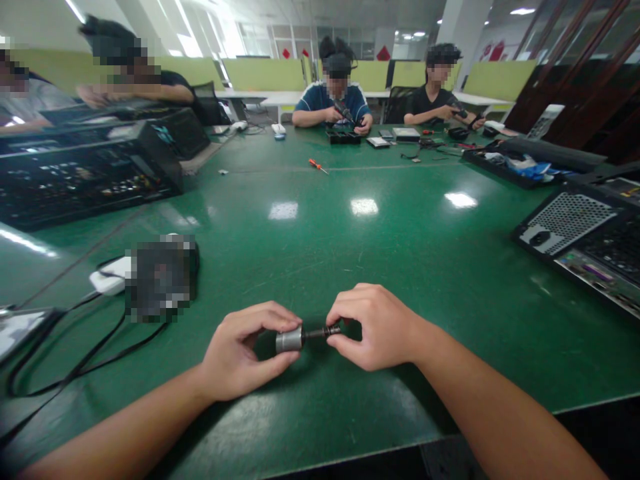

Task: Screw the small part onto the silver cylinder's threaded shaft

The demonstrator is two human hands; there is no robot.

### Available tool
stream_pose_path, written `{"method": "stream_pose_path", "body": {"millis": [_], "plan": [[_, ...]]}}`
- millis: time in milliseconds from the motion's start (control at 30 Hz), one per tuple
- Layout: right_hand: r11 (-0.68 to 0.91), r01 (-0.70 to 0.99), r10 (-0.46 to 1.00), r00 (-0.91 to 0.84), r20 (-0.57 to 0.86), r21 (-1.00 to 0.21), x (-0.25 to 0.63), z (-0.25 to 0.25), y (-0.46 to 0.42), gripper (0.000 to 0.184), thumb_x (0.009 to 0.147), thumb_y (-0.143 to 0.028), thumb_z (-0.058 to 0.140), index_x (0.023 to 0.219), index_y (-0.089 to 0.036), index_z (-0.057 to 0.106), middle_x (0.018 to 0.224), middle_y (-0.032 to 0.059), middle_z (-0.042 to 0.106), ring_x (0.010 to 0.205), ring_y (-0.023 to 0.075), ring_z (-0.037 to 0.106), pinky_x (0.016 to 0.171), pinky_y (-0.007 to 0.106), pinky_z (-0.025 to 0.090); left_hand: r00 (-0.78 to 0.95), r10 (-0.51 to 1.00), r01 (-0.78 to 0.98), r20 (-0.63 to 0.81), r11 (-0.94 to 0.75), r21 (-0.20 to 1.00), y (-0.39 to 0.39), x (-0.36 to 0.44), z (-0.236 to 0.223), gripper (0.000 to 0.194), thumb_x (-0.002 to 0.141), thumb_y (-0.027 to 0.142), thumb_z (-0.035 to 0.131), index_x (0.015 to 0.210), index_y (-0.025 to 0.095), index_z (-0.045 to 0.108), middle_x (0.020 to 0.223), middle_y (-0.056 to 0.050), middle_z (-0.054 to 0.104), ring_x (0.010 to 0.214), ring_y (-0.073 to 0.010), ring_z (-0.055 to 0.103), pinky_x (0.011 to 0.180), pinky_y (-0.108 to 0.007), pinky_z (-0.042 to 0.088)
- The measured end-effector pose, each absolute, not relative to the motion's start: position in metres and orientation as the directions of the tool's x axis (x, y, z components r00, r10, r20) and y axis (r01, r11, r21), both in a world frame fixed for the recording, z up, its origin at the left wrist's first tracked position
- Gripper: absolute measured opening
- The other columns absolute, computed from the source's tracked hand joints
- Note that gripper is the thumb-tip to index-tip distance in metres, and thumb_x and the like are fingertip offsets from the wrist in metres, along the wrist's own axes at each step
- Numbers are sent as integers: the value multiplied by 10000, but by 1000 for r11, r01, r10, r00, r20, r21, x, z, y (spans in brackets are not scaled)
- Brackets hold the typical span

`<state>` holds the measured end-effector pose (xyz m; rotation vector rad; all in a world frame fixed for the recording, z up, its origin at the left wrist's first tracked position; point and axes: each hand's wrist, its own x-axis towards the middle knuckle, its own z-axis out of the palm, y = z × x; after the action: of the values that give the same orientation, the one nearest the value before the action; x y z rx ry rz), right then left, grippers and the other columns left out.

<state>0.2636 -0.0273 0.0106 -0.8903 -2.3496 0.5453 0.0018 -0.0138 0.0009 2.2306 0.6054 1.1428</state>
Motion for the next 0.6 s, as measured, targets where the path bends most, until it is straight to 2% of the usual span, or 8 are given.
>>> {"method": "stream_pose_path", "body": {"millis": [600], "plan": [[686, 456, 702, -619, 352, -567, 269, 11, -26, 72, 843, -225, 715, 896, -192, 678, 843, 27, 743, 775, 189, 668, 786, 349, 469, 526, 597, 121, 606, -757, 642, -12, -1, -1, 239, 723, 115, 838, 924, 172, 722, 874, -84, 797, 776, -194, 778, 723, -278, 612]]}}
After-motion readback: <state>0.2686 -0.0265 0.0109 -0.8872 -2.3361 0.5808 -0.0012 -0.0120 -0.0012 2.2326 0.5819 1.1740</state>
